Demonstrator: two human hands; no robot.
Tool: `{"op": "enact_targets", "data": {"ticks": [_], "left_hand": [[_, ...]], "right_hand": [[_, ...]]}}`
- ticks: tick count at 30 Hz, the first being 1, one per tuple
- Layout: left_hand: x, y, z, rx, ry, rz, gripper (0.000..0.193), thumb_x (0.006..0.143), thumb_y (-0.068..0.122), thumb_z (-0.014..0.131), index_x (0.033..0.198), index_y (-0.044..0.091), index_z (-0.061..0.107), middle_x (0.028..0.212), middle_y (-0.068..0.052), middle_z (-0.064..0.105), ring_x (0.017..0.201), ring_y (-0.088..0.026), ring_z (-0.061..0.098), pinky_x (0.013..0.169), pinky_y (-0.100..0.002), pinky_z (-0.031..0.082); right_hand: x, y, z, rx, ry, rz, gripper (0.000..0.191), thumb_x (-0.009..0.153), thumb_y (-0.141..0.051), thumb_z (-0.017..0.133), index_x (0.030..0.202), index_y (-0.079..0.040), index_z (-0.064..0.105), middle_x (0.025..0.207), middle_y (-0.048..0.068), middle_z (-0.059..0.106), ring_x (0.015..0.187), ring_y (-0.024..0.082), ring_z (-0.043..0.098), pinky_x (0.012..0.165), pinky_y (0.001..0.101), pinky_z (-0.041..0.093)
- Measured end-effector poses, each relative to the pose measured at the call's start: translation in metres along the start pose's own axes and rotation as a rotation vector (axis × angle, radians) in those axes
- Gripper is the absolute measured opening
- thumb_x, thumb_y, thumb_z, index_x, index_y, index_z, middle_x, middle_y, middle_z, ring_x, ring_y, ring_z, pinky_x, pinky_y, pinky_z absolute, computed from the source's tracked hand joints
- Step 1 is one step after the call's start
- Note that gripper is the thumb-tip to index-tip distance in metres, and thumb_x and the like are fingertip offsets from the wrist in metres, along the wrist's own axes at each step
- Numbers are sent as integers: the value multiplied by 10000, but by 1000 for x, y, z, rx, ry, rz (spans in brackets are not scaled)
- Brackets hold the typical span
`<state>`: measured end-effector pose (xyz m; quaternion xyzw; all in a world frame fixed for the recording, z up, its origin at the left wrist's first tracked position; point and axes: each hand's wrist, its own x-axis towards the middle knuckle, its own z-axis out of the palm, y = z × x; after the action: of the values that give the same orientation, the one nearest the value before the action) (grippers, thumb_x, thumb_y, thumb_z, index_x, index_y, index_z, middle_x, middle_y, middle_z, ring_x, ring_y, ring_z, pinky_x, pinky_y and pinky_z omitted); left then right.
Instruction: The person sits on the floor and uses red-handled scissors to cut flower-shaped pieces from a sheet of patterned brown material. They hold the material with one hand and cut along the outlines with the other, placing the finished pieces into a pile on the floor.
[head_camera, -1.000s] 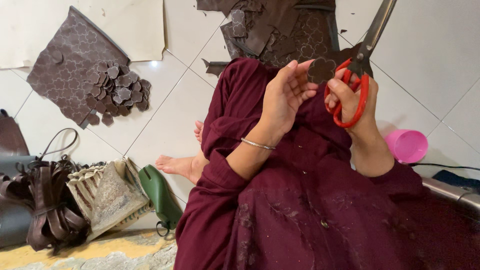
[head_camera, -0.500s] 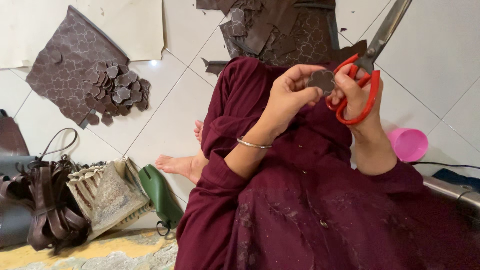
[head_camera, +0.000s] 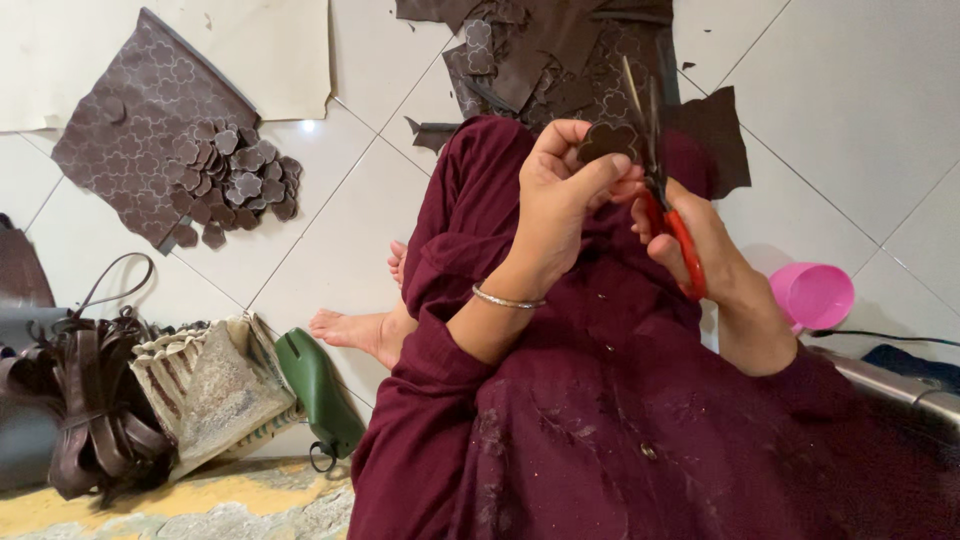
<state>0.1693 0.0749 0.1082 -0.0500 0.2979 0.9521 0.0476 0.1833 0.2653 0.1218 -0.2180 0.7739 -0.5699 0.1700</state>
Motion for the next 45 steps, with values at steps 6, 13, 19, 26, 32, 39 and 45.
{"op": "enact_targets", "data": {"ticks": [6,13,19,26,32,39,45], "left_hand": [[-4,2,3,32,22,89,257,933,-99,674,1124,4,536,1020,-97,676,893,-136,692,810,-282,607],[-5,3,6,67,42,125,253,933,-95,705,1118,-4,557,1025,-87,680,888,-127,684,816,-278,603],[-2,2,6,60,46,139,272,917,-93,722,1119,-1,565,1021,-87,688,873,-124,686,801,-277,604],[-4,1,7,61,55,151,261,932,-84,725,1124,-6,567,1019,-80,683,890,-124,687,824,-272,602],[-3,-1,8,25,51,158,253,933,-77,719,1118,1,564,1011,-79,686,884,-128,692,824,-277,605],[-4,-1,11,36,40,174,239,951,-81,716,1122,2,571,1015,-87,689,898,-134,694,838,-277,599],[-3,0,11,-8,52,130,248,932,-79,713,1109,15,567,1011,-80,691,886,-134,697,818,-283,603]], "right_hand": [[1,-16,2,-16,-71,19,1016,830,-896,483,1317,-7,550,869,9,508,750,86,486,635,238,426],[5,-18,5,-19,-103,-12,1031,847,-897,482,1324,15,538,863,12,505,753,93,495,670,248,450],[4,-15,6,2,-78,59,1094,782,-952,452,1276,19,553,826,7,503,720,90,490,646,245,450],[3,0,10,99,-19,141,1063,690,-999,468,1085,-21,596,808,-8,487,696,75,478,620,234,449],[2,9,12,136,15,129,1033,681,-995,486,1042,-31,576,773,-6,487,641,76,485,567,225,453],[2,10,17,129,52,122,1027,686,-997,466,996,-24,567,735,-7,488,609,74,505,546,224,464],[-1,15,18,131,62,145,998,692,-983,459,946,-23,567,689,-2,488,567,77,485,503,230,436]]}}
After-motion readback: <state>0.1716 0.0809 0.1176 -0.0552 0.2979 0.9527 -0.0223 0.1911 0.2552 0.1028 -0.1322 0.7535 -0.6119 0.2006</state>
